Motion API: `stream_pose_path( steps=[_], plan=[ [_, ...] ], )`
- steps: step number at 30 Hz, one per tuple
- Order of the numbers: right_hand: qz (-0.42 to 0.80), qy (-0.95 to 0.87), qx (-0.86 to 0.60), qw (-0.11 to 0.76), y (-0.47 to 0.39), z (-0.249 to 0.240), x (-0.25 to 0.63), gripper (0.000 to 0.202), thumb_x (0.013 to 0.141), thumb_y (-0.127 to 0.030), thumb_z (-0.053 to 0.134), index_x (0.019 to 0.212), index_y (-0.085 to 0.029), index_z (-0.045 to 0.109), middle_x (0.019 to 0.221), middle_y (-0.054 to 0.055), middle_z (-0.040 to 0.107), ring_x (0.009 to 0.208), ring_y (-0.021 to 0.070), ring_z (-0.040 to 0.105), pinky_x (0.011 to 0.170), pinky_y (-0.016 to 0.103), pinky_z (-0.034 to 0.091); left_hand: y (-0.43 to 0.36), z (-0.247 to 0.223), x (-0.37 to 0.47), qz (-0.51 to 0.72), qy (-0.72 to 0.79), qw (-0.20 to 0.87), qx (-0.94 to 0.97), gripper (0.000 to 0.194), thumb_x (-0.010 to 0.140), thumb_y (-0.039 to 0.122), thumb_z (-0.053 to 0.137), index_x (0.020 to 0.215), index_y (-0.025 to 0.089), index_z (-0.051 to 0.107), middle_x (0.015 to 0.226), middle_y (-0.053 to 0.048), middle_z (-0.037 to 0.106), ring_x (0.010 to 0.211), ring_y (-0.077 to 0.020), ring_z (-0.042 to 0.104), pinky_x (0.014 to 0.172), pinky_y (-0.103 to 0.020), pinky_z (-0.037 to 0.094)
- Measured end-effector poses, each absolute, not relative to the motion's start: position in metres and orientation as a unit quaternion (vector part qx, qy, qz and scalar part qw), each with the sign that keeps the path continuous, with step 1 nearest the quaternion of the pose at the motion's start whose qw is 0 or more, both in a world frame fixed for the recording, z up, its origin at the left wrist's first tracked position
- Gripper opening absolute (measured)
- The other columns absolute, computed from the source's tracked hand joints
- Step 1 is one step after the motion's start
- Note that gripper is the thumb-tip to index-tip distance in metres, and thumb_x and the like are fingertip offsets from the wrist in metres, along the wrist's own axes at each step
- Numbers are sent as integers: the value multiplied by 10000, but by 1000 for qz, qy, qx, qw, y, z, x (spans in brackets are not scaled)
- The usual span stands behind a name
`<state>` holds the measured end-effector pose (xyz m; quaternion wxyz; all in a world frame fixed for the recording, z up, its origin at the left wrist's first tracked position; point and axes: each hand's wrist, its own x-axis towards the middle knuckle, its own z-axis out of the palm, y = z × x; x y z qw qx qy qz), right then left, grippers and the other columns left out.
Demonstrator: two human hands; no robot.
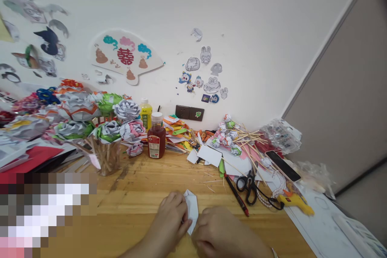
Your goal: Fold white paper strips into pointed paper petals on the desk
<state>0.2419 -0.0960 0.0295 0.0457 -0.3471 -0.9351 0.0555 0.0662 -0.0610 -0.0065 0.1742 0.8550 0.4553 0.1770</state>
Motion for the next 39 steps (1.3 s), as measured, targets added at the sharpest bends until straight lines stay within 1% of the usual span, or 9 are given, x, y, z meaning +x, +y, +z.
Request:
stream_pose_path(
  steps=[2,6,9,13,19,22,32,36,39],
  plan=[
    [57,-919,-384,69,-92,27,243,190,821,-159,484,708,-189,634,712,27,659,638,160,524,632,273,340,-62,-5,66,175,452,175,857,53,760,188,586,709,192,571,882,-31,558,897,-213,461,775,-321,346],
    [108,-863,-467,158,-83,17,242,70,789,-205,589,849,-194,624,859,28,619,818,175,525,707,253,351,-62,-2,64,183,434,188,862,76,793,195,568,717,190,570,891,-33,560,900,-207,465,776,-317,346],
    [181,-832,-487,196,-79,10,240,154,719,-186,671,862,-207,616,907,7,578,883,163,510,740,234,348,-61,0,62,185,424,206,862,74,786,186,576,713,196,567,886,-21,561,890,-195,470,763,-298,347],
    [231,-806,-507,198,-77,5,237,56,715,-157,667,719,-195,626,847,-3,562,862,157,508,732,233,341,-60,2,59,182,410,223,866,75,729,184,634,709,206,565,881,-3,563,892,-190,469,755,-282,342],
    [229,-783,-533,224,-78,2,232,88,684,-115,660,652,-184,614,786,-7,562,815,154,518,702,231,336,-59,4,59,172,412,225,866,105,688,168,657,687,205,558,882,-2,568,891,-194,473,743,-279,336],
    [229,-779,-534,235,-79,2,231,95,663,-110,675,646,-181,614,779,-10,567,820,153,519,704,231,331,-58,4,58,171,414,227,865,119,669,150,662,685,202,555,888,-1,568,894,-193,473,745,-278,333],
    [240,-771,-540,236,-78,6,230,136,621,-94,705,689,-187,633,775,-11,579,816,164,518,702,234,336,-62,6,61,176,416,212,866,104,663,197,645,676,199,542,882,-13,554,874,-201,469,732,-285,339],
    [249,-771,-536,239,-75,3,232,134,611,-98,717,664,-196,642,746,-29,559,789,150,518,680,223,330,-60,12,54,159,382,233,880,114,661,150,652,713,217,576,927,8,558,920,-193,467,788,-282,346],
    [255,-770,-529,250,-74,3,233,139,606,-72,707,651,-185,640,714,-34,544,770,140,514,673,217,326,-57,26,44,124,308,278,901,208,636,135,689,786,258,615,997,34,550,983,-187,465,873,-284,352]
  ],
)
